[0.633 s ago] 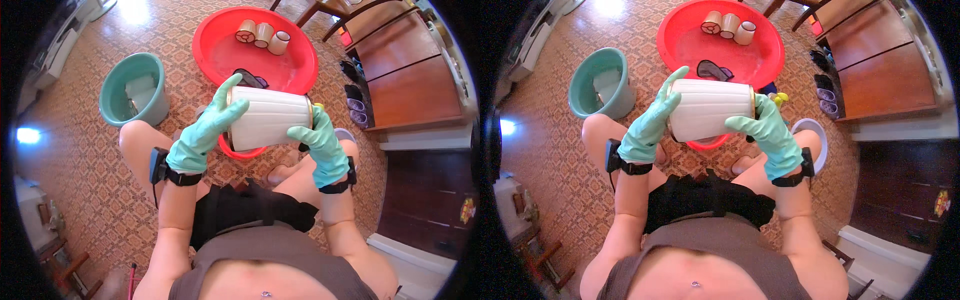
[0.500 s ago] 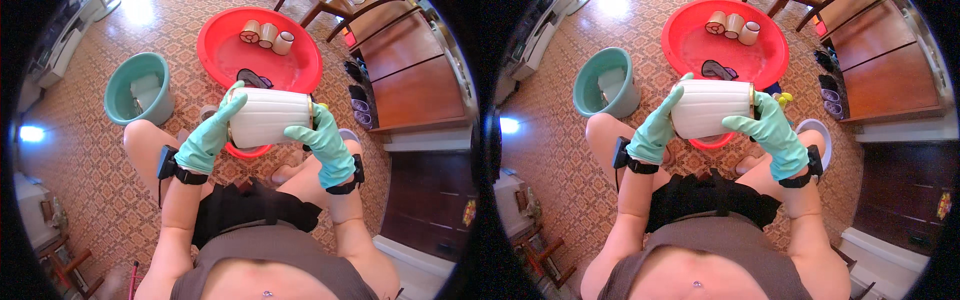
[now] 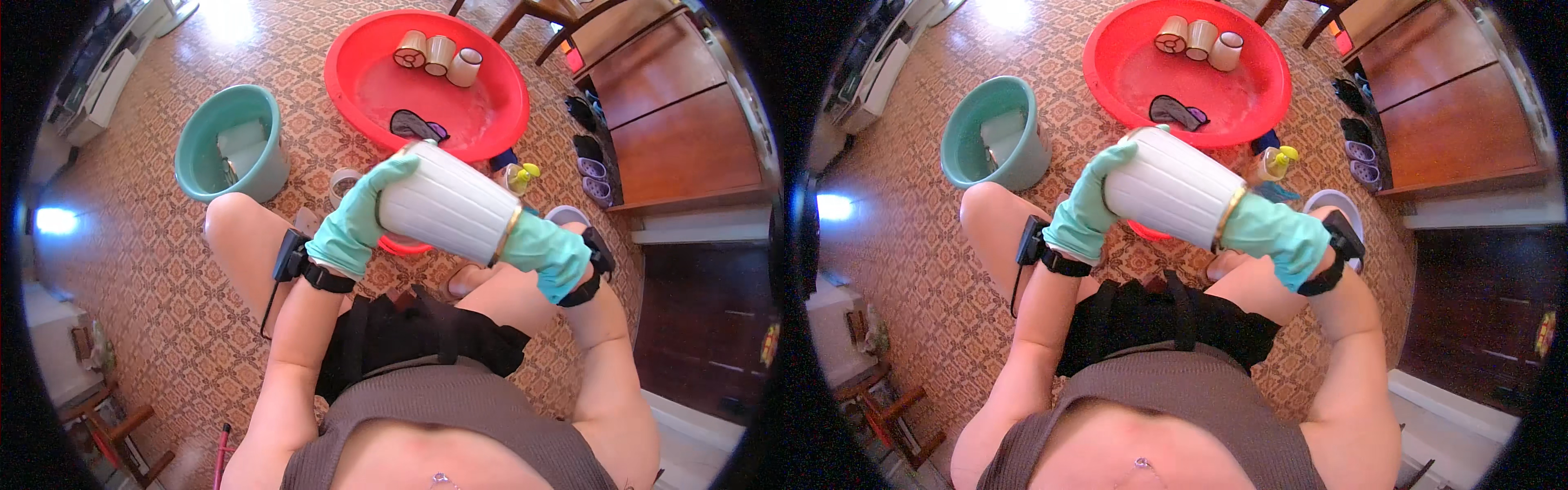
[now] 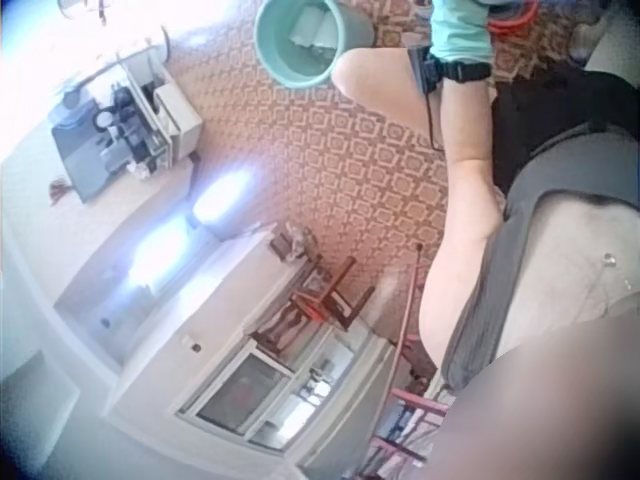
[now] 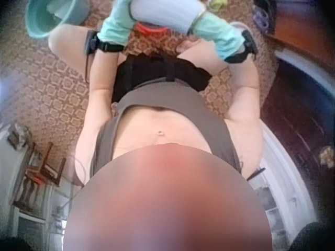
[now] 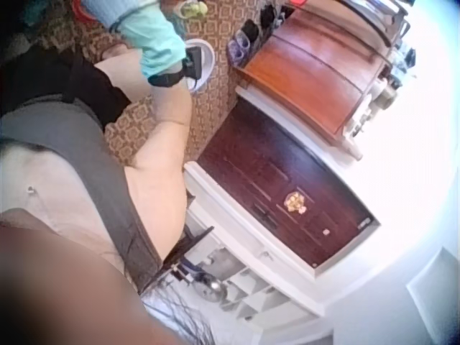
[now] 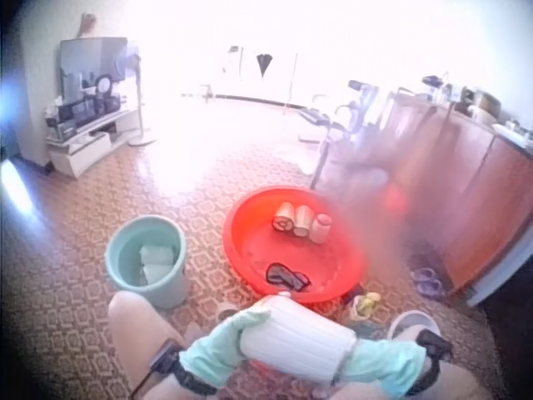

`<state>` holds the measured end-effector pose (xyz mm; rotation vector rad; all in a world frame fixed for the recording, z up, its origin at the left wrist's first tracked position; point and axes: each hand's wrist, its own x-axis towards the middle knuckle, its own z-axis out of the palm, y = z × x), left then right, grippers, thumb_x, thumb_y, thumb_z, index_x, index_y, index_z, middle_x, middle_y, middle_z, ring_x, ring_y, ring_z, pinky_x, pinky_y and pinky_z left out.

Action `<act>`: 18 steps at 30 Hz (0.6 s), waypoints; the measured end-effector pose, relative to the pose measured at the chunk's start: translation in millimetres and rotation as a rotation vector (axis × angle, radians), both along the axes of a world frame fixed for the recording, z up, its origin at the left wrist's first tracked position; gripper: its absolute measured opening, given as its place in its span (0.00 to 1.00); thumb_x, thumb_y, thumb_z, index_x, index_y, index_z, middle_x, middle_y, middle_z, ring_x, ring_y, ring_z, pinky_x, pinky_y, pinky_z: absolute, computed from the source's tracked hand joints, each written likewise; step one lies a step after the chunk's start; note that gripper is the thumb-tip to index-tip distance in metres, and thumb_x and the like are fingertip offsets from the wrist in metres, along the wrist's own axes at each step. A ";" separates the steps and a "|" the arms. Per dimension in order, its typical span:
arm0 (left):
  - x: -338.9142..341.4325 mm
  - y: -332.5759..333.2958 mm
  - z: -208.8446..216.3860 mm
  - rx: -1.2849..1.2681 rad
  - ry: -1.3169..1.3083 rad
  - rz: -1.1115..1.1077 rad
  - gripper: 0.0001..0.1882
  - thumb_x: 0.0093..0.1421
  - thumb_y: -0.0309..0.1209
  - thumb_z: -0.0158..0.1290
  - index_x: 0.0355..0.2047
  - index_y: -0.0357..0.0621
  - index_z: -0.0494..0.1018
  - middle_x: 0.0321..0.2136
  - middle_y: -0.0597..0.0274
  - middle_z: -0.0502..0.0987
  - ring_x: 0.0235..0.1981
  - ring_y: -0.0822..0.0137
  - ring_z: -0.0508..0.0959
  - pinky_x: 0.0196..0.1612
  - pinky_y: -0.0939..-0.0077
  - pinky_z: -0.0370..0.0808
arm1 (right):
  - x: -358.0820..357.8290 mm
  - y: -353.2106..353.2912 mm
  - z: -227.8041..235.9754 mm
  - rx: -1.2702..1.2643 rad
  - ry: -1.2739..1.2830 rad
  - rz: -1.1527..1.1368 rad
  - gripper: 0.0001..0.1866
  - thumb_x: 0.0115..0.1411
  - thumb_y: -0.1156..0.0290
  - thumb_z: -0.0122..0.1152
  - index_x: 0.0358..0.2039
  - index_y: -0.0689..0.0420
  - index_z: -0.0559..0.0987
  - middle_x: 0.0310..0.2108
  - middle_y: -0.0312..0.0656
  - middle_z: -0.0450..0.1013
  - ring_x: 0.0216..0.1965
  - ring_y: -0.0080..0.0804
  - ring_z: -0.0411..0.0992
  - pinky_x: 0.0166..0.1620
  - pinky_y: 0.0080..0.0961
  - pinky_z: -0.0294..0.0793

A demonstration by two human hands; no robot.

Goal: The person washes several white cylindrical objects, a black fabric strap, and small internal components using a cloth in a bucket of water. They handle the items one at a time, scrubbing the surfaces with the cloth before placing them in a separate rinsing bucket.

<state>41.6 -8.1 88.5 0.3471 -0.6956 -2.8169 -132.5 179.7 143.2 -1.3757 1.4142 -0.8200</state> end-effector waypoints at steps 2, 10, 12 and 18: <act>-6.3 9.5 -0.5 -0.058 -0.019 -0.019 0.31 0.59 0.41 0.58 0.61 0.41 0.67 0.52 0.56 0.74 0.53 0.63 0.74 0.57 0.65 0.71 | 4.4 0.0 -16.7 0.011 -0.164 -0.051 0.37 0.55 0.79 0.62 0.66 0.64 0.61 0.64 0.46 0.63 0.65 0.34 0.61 0.67 0.30 0.56; 1.1 1.0 -2.6 -0.087 0.046 -0.011 0.34 0.60 0.40 0.58 0.64 0.42 0.63 0.55 0.56 0.72 0.53 0.63 0.74 0.58 0.66 0.69 | 24.0 -1.7 -31.9 0.005 -0.575 -0.205 0.37 0.54 0.80 0.61 0.65 0.63 0.63 0.66 0.47 0.61 0.68 0.34 0.57 0.69 0.31 0.53; 0.8 -1.1 -0.4 -0.044 0.048 -0.032 0.35 0.60 0.39 0.58 0.65 0.42 0.62 0.55 0.56 0.71 0.54 0.63 0.73 0.59 0.66 0.68 | 31.4 0.4 -20.7 -0.004 -0.803 -0.308 0.36 0.55 0.79 0.62 0.65 0.63 0.64 0.66 0.46 0.60 0.68 0.34 0.57 0.69 0.31 0.53; -3.5 10.1 1.2 -0.112 0.068 -0.025 0.34 0.60 0.38 0.56 0.65 0.43 0.61 0.58 0.56 0.69 0.57 0.63 0.70 0.62 0.65 0.65 | 37.2 3.6 -33.8 -0.060 -0.573 -0.263 0.37 0.54 0.78 0.65 0.65 0.62 0.63 0.64 0.43 0.63 0.65 0.32 0.60 0.67 0.30 0.56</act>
